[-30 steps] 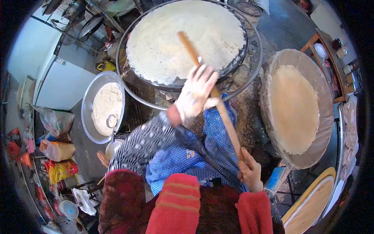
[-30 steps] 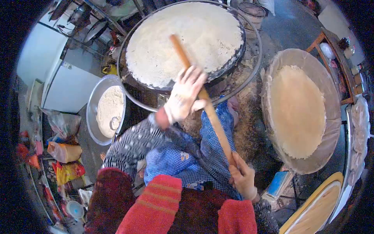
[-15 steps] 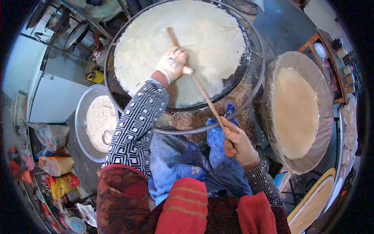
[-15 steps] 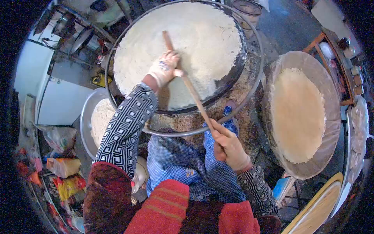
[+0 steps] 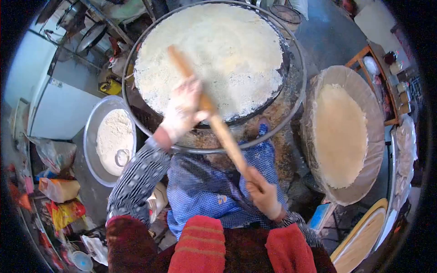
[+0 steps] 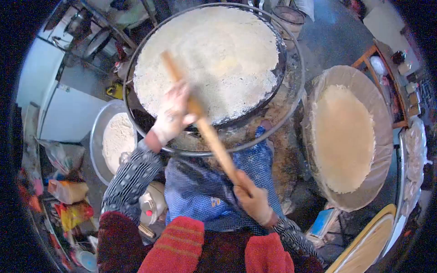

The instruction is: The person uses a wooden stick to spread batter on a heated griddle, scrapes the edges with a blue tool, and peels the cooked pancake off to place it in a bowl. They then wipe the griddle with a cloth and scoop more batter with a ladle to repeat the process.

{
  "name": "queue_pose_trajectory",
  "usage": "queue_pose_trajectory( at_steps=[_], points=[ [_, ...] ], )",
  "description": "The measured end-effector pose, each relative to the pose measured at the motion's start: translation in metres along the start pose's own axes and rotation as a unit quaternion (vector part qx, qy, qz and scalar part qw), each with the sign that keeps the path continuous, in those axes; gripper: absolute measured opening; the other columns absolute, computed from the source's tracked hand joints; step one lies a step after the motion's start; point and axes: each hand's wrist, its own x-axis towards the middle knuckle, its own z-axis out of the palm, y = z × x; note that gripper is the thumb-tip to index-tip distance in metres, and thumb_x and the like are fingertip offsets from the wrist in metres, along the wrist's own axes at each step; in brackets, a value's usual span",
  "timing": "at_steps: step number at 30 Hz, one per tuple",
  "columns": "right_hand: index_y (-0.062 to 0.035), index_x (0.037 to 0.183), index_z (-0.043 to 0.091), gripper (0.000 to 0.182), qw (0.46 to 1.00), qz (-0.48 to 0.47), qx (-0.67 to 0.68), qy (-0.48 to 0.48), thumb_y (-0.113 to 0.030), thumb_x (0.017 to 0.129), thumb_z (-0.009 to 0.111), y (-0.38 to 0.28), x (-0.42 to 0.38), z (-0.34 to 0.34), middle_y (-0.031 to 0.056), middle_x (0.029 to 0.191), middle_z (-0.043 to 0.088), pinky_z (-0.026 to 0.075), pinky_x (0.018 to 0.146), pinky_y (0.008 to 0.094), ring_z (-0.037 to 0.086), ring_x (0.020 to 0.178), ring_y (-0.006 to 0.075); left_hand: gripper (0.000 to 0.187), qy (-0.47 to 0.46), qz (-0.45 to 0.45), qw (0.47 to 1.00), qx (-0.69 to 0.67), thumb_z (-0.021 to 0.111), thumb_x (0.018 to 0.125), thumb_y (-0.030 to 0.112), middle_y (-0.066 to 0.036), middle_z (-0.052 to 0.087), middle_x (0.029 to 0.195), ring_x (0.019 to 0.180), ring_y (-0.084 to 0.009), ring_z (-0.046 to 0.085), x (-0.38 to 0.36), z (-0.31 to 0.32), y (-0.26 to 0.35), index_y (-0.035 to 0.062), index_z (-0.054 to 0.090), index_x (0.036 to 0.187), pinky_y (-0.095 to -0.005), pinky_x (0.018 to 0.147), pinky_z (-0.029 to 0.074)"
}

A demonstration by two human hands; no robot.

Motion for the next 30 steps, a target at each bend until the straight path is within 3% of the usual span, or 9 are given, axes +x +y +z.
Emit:
queue_pose_trajectory(
  at_steps=[1, 3, 10, 14, 18, 24, 26, 28, 30],
  points=[
    [-0.0066, 0.135, 0.05, 0.045, 1.0, -0.001, -0.01, -0.006, -0.014, 0.091, 0.06, -0.008, -0.003, -0.015, 0.0078, 0.086, 0.069, 0.049, 0.05, 0.0258, 0.062, 0.054, 0.0149, 0.097, 0.018, 0.038, 0.998, -0.038, 0.05, 0.076, 0.068, -0.031, 0.042, 0.134, 0.131, -0.0444, 0.035, 0.032, 0.015, 0.019, -0.0098, 0.038, 0.133, -0.0494, 0.111, 0.025],
    [-0.0073, 0.139, 0.045, 0.048, 0.95, 0.266, 0.133, 0.092, -0.016, 0.094, 0.057, -0.038, -0.009, -0.043, -0.0002, 0.063, 0.055, 0.039, 0.04, 0.0238, 0.044, 0.042, 0.0085, 0.096, 0.024, 0.102, 0.991, -0.079, 0.054, 0.073, 0.067, -0.031, 0.045, 0.132, 0.13, -0.0435, 0.036, 0.096, 0.061, 0.055, -0.0096, 0.041, 0.131, -0.048, 0.112, 0.025],
    [-0.0158, 0.145, 0.037, 0.057, 0.753, 0.312, 0.574, -0.08, -0.024, 0.093, 0.06, 0.003, 0.008, -0.085, -0.0022, 0.051, 0.04, 0.026, 0.036, 0.0238, 0.031, 0.036, 0.0068, 0.086, -0.122, 0.056, 0.991, 0.014, 0.06, 0.065, 0.067, -0.023, 0.055, 0.12, 0.122, -0.0412, 0.047, 0.113, 0.083, 0.056, -0.0051, 0.055, 0.112, -0.046, 0.11, 0.03],
    [-0.0165, 0.147, 0.033, 0.056, 0.706, 0.347, 0.599, -0.152, -0.027, 0.096, 0.055, 0.0, 0.015, -0.073, -0.0028, 0.049, 0.036, 0.026, 0.036, 0.0239, 0.03, 0.036, 0.0069, 0.089, -0.084, 0.011, 0.995, 0.062, 0.054, 0.067, 0.074, -0.024, 0.056, 0.121, 0.127, -0.0387, 0.044, 0.066, 0.075, 0.03, -0.0037, 0.059, 0.11, -0.0452, 0.111, 0.027],
    [-0.016, 0.147, 0.032, 0.055, 0.724, 0.367, 0.548, -0.205, -0.027, 0.097, 0.054, -0.018, 0.03, -0.045, -0.0032, 0.05, 0.035, 0.026, 0.037, 0.0237, 0.03, 0.036, 0.0068, 0.085, -0.052, -0.056, 0.995, 0.067, 0.056, 0.067, 0.071, -0.022, 0.057, 0.121, 0.124, -0.0385, 0.046, 0.002, 0.051, -0.006, -0.0019, 0.059, 0.11, -0.0455, 0.111, 0.028],
    [-0.0074, 0.138, 0.047, 0.044, 0.901, 0.278, 0.26, -0.208, -0.018, 0.095, 0.055, -0.044, 0.051, 0.001, -0.0013, 0.054, 0.049, 0.029, 0.037, 0.0224, 0.038, 0.039, 0.0056, 0.068, 0.066, -0.124, 0.99, 0.012, 0.064, 0.079, 0.041, -0.023, 0.047, 0.129, 0.125, -0.0411, 0.041, -0.098, -0.004, -0.037, -0.0038, 0.045, 0.127, -0.0499, 0.11, 0.027],
    [-0.0061, 0.137, 0.048, 0.045, 0.903, 0.292, 0.263, -0.176, -0.014, 0.093, 0.058, -0.05, 0.055, 0.009, -0.002, 0.058, 0.051, 0.028, 0.035, 0.0217, 0.04, 0.04, 0.0048, 0.06, 0.095, -0.113, 0.988, 0.041, 0.063, 0.079, 0.035, -0.022, 0.048, 0.126, 0.124, -0.0395, 0.041, -0.137, -0.011, -0.043, -0.0008, 0.047, 0.125, -0.0526, 0.11, 0.024],
    [-0.0064, 0.138, 0.047, 0.048, 0.942, 0.255, 0.179, -0.125, -0.015, 0.092, 0.059, -0.054, 0.069, 0.011, -0.0017, 0.064, 0.054, 0.032, 0.035, 0.0212, 0.043, 0.04, 0.0054, 0.054, -0.093, -0.088, 0.99, 0.06, 0.062, 0.077, 0.034, -0.021, 0.051, 0.12, 0.123, -0.0375, 0.042, -0.185, 0.018, -0.059, 0.0028, 0.051, 0.119, -0.052, 0.111, 0.024],
    [-0.0098, 0.138, 0.048, 0.048, 0.946, 0.256, 0.145, -0.135, -0.016, 0.092, 0.06, -0.061, 0.087, 0.024, -0.0012, 0.069, 0.055, 0.036, 0.035, 0.0204, 0.046, 0.041, 0.0061, 0.043, -0.028, -0.07, 0.995, 0.059, 0.062, 0.075, 0.034, -0.019, 0.055, 0.107, 0.116, -0.0354, 0.048, -0.18, 0.018, -0.052, 0.0059, 0.057, 0.108, -0.0503, 0.111, 0.025]
  ],
)
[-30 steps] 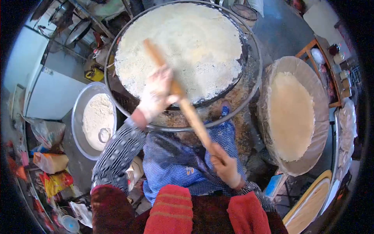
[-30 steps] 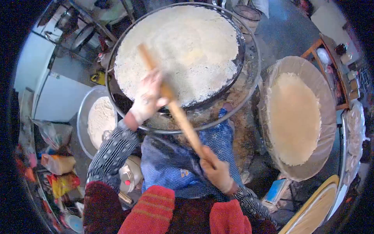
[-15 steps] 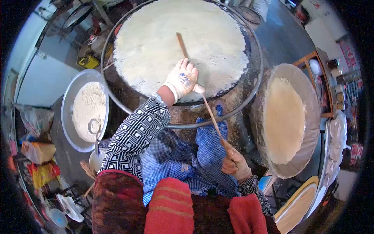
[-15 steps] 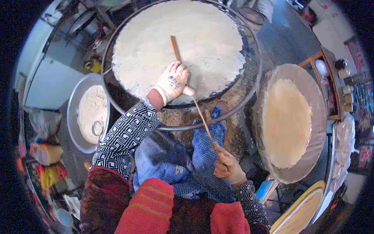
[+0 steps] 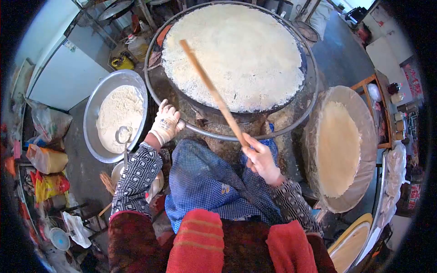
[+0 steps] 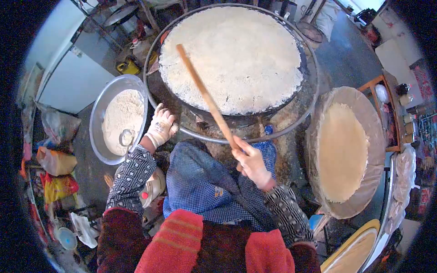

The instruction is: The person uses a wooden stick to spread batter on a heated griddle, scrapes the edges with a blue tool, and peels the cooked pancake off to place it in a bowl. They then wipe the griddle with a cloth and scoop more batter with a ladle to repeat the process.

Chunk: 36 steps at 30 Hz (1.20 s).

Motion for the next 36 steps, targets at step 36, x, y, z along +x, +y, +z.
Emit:
queue_pose_trajectory(
  at_steps=[36],
  points=[
    [-0.0124, 0.147, 0.032, 0.055, 0.903, -0.024, 0.425, -0.062, -0.03, 0.098, 0.05, 0.046, -0.067, -0.08, -0.0041, 0.05, 0.034, 0.028, 0.039, 0.023, 0.033, 0.039, 0.0065, 0.085, -0.097, 0.173, 0.98, -0.004, 0.061, 0.067, 0.064, -0.021, 0.051, 0.131, 0.131, -0.0352, 0.039, 0.283, 0.032, 0.15, -0.0026, 0.054, 0.12, -0.0409, 0.112, 0.027]
  ],
)
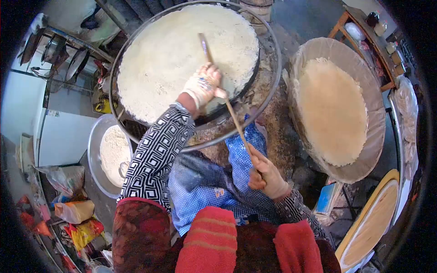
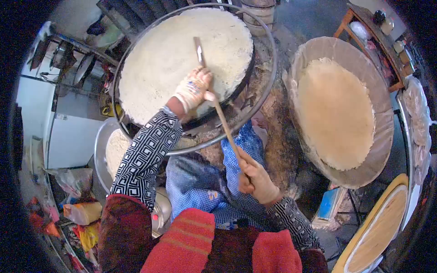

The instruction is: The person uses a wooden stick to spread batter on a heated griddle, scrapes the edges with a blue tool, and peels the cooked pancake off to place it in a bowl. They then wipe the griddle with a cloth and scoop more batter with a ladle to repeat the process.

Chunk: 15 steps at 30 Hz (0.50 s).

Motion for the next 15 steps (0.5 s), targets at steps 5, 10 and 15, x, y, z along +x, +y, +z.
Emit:
queue_pose_trajectory(
  at_steps=[5, 10, 15],
  points=[
    [-0.0098, 0.144, 0.036, 0.054, 0.989, 0.051, -0.109, -0.091, -0.027, 0.096, 0.053, -0.005, 0.068, 0.023, -0.0024, 0.055, 0.041, 0.03, 0.037, 0.0215, 0.04, 0.042, 0.0054, 0.056, -0.025, -0.096, 0.995, 0.033, 0.062, 0.083, 0.037, -0.02, 0.05, 0.132, 0.131, -0.0348, 0.04, -0.052, -0.016, -0.066, -0.0018, 0.051, 0.122, -0.0423, 0.111, 0.03],
    [-0.0121, 0.134, 0.052, 0.044, 0.902, -0.155, -0.399, -0.058, -0.019, 0.091, 0.06, 0.046, 0.098, 0.05, 0.0088, 0.075, 0.066, 0.052, 0.061, 0.034, 0.063, 0.064, 0.026, 0.076, -0.026, -0.188, 0.982, 0.007, 0.065, 0.08, 0.043, -0.028, 0.044, 0.135, 0.13, -0.0422, 0.038, -0.175, -0.013, -0.098, -0.0076, 0.04, 0.131, -0.048, 0.111, 0.029],
    [-0.0109, 0.135, 0.051, 0.046, 0.801, -0.244, -0.545, 0.037, -0.019, 0.091, 0.062, 0.059, 0.04, 0.018, 0.0185, 0.105, 0.068, 0.053, 0.071, 0.0316, 0.069, 0.088, 0.0254, 0.086, -0.008, -0.136, 0.991, 0.015, 0.053, 0.085, 0.056, -0.03, 0.039, 0.139, 0.134, -0.0404, 0.035, -0.166, -0.029, -0.04, -0.0098, 0.034, 0.136, -0.0479, 0.113, 0.024]
  ],
)
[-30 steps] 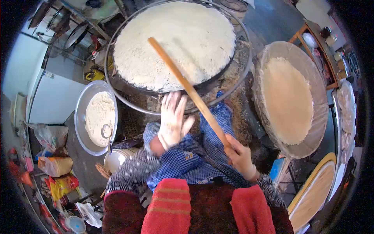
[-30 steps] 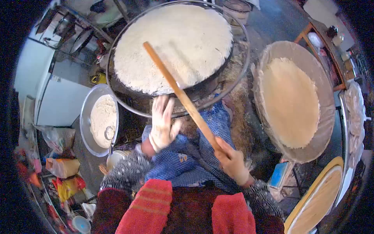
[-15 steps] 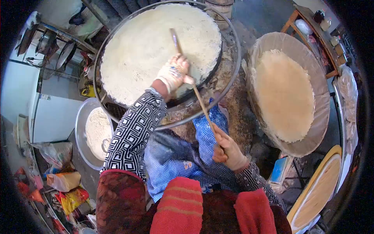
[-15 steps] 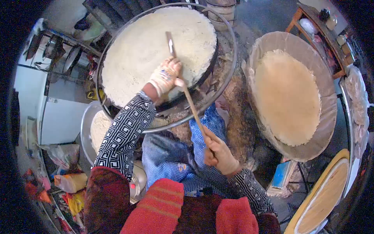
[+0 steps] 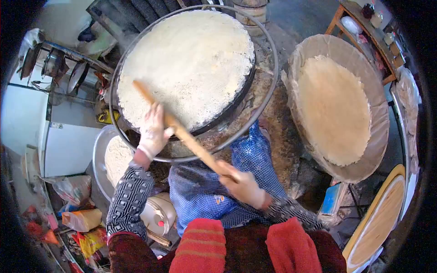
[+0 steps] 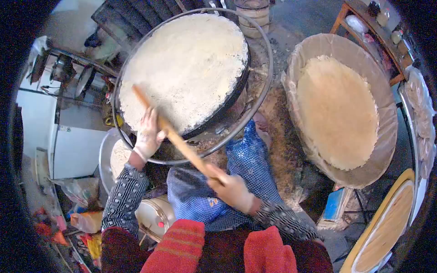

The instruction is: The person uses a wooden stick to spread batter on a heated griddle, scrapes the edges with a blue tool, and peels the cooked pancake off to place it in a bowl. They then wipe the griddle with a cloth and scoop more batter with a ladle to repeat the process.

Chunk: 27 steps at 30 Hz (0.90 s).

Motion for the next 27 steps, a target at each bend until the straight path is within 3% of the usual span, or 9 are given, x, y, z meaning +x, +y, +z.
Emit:
queue_pose_trajectory(
  at_steps=[1, 4, 5, 6, 10, 15, 21, 23, 27],
  points=[
    [-0.0088, 0.134, 0.051, 0.046, 0.993, -0.076, -0.032, 0.087, -0.02, 0.091, 0.061, 0.01, -0.015, -0.01, 0.017, 0.1, 0.07, 0.054, 0.067, 0.031, 0.07, 0.079, 0.0235, 0.088, 0.038, 0.047, 0.998, -0.036, 0.049, 0.085, 0.06, -0.029, 0.039, 0.139, 0.134, -0.04, 0.035, 0.032, -0.01, 0.028, -0.0094, 0.034, 0.137, -0.0475, 0.113, 0.024],
    [-0.0073, 0.134, 0.051, 0.046, 0.987, 0.096, 0.034, 0.123, -0.019, 0.091, 0.062, -0.017, -0.045, -0.056, 0.0112, 0.093, 0.07, 0.051, 0.054, 0.0328, 0.065, 0.06, 0.0221, 0.089, 0.138, 0.208, 0.961, -0.119, 0.051, 0.08, 0.063, -0.027, 0.042, 0.137, 0.132, -0.0398, 0.037, 0.131, -0.006, 0.104, -0.0076, 0.039, 0.133, -0.0458, 0.112, 0.027],
    [-0.0073, 0.136, 0.049, 0.047, 0.956, 0.205, 0.144, 0.149, -0.021, 0.092, 0.061, -0.033, -0.041, -0.068, 0.0078, 0.081, 0.065, 0.046, 0.048, 0.0296, 0.058, 0.053, 0.0169, 0.086, 0.165, 0.257, 0.944, -0.126, 0.052, 0.079, 0.062, -0.027, 0.045, 0.134, 0.129, -0.0402, 0.04, 0.161, 0.0, 0.125, -0.0056, 0.042, 0.131, -0.0455, 0.111, 0.028],
    [-0.0073, 0.138, 0.047, 0.049, 0.9, 0.309, 0.252, 0.174, -0.022, 0.093, 0.06, -0.04, -0.036, -0.077, 0.0043, 0.07, 0.06, 0.04, 0.042, 0.0264, 0.05, 0.047, 0.0117, 0.084, 0.121, 0.256, 0.956, -0.074, 0.054, 0.077, 0.061, -0.025, 0.047, 0.132, 0.129, -0.0393, 0.041, 0.183, 0.019, 0.14, -0.0045, 0.045, 0.129, -0.0451, 0.11, 0.029],
    [-0.0112, 0.143, 0.04, 0.052, 0.858, 0.293, 0.414, 0.073, -0.027, 0.096, 0.055, -0.022, -0.022, -0.108, -0.0024, 0.054, 0.039, 0.026, 0.037, 0.0222, 0.034, 0.041, 0.0057, 0.075, -0.02, 0.187, 0.982, -0.01, 0.058, 0.076, 0.057, -0.02, 0.052, 0.129, 0.128, -0.0369, 0.043, 0.204, 0.03, 0.138, -0.0014, 0.052, 0.122, -0.044, 0.11, 0.03],
    [-0.013, 0.142, 0.041, 0.048, 0.799, 0.318, 0.51, -0.019, -0.025, 0.097, 0.054, -0.025, -0.004, -0.106, -0.0024, 0.053, 0.037, 0.025, 0.036, 0.0228, 0.031, 0.039, 0.0055, 0.072, 0.064, 0.114, 0.991, -0.042, 0.056, 0.076, 0.062, -0.019, 0.058, 0.12, 0.125, -0.0351, 0.046, 0.153, 0.039, 0.089, 0.0012, 0.058, 0.115, -0.0431, 0.109, 0.031],
    [-0.0092, 0.143, 0.039, 0.05, 0.851, 0.317, 0.4, -0.124, -0.021, 0.096, 0.054, -0.027, 0.015, -0.046, -0.002, 0.057, 0.043, 0.028, 0.035, 0.0217, 0.036, 0.04, 0.0046, 0.074, 0.059, 0.01, 0.998, -0.029, 0.06, 0.076, 0.055, -0.021, 0.051, 0.129, 0.127, -0.0377, 0.042, 0.04, 0.026, 0.007, -0.0022, 0.05, 0.123, -0.0451, 0.11, 0.031],
    [-0.0062, 0.142, 0.04, 0.05, 0.892, 0.254, 0.322, -0.189, -0.017, 0.095, 0.055, -0.027, 0.02, -0.018, -0.0028, 0.062, 0.047, 0.03, 0.034, 0.0217, 0.041, 0.041, 0.005, 0.077, 0.057, -0.017, 0.998, 0.018, 0.059, 0.076, 0.056, -0.022, 0.051, 0.129, 0.127, -0.0383, 0.043, 0.002, 0.033, -0.021, -0.0024, 0.049, 0.124, -0.0454, 0.11, 0.03],
    [-0.0031, 0.134, 0.05, 0.045, 0.918, 0.241, 0.247, -0.196, -0.009, 0.091, 0.06, -0.027, 0.01, 0.017, 0.0009, 0.091, 0.061, 0.041, 0.042, 0.023, 0.05, 0.049, 0.0061, 0.074, 0.111, -0.033, 0.993, -0.019, 0.055, 0.084, 0.056, -0.025, 0.049, 0.129, 0.123, -0.0416, 0.044, -0.09, 0.013, -0.035, -0.0043, 0.046, 0.126, -0.0507, 0.107, 0.031]
  ],
)
